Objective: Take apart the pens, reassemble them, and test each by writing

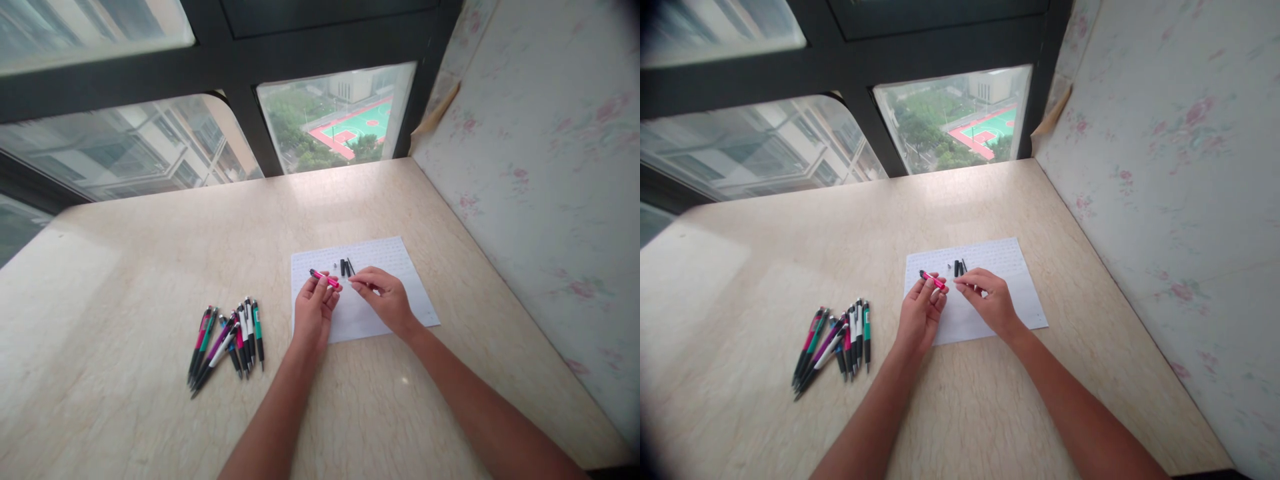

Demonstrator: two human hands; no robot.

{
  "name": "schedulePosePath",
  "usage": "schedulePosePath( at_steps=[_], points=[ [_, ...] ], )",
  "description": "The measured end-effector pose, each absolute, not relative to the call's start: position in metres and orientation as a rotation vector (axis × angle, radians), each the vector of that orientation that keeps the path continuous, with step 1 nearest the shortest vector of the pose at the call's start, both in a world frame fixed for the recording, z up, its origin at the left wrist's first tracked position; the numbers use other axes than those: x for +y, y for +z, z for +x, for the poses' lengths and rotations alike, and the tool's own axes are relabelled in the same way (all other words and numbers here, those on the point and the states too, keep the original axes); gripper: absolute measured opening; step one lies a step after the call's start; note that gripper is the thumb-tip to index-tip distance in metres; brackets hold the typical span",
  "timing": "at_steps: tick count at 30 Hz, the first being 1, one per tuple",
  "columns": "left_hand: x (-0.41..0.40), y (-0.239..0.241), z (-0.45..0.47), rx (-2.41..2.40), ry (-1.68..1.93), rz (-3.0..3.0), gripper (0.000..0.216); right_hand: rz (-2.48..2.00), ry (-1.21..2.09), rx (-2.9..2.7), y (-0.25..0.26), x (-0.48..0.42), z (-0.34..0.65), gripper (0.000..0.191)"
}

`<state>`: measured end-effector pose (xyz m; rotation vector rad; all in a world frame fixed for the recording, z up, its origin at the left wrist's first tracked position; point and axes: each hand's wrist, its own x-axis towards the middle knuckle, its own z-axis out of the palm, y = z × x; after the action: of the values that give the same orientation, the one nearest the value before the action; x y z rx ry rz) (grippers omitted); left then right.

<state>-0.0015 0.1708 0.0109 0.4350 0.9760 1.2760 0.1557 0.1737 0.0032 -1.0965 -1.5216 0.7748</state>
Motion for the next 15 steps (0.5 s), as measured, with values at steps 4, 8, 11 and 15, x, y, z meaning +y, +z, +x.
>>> schedulePosePath(
  at_steps=[4,8,11,15],
  points=[
    [0.1695,0.0098,-0.0007,0.95,1.271,0.405,0.03,-1.037,0.911,-1.472,0.005,0.1687,0.1481,0.014],
    [0.1668,0.0094,0.0015,0.923,1.249,0.406,0.029,-1.037,0.91,-1.47,0.0044,0.167,0.1468,0.011],
    [0.1656,0.0104,0.0026,0.895,1.241,0.401,0.028,-1.065,0.854,-1.462,0.0048,0.1662,0.1466,0.01],
    [0.1656,0.0111,0.0034,0.89,1.241,0.385,0.025,-1.082,0.774,-1.479,0.005,0.1659,0.146,0.01]
  ],
)
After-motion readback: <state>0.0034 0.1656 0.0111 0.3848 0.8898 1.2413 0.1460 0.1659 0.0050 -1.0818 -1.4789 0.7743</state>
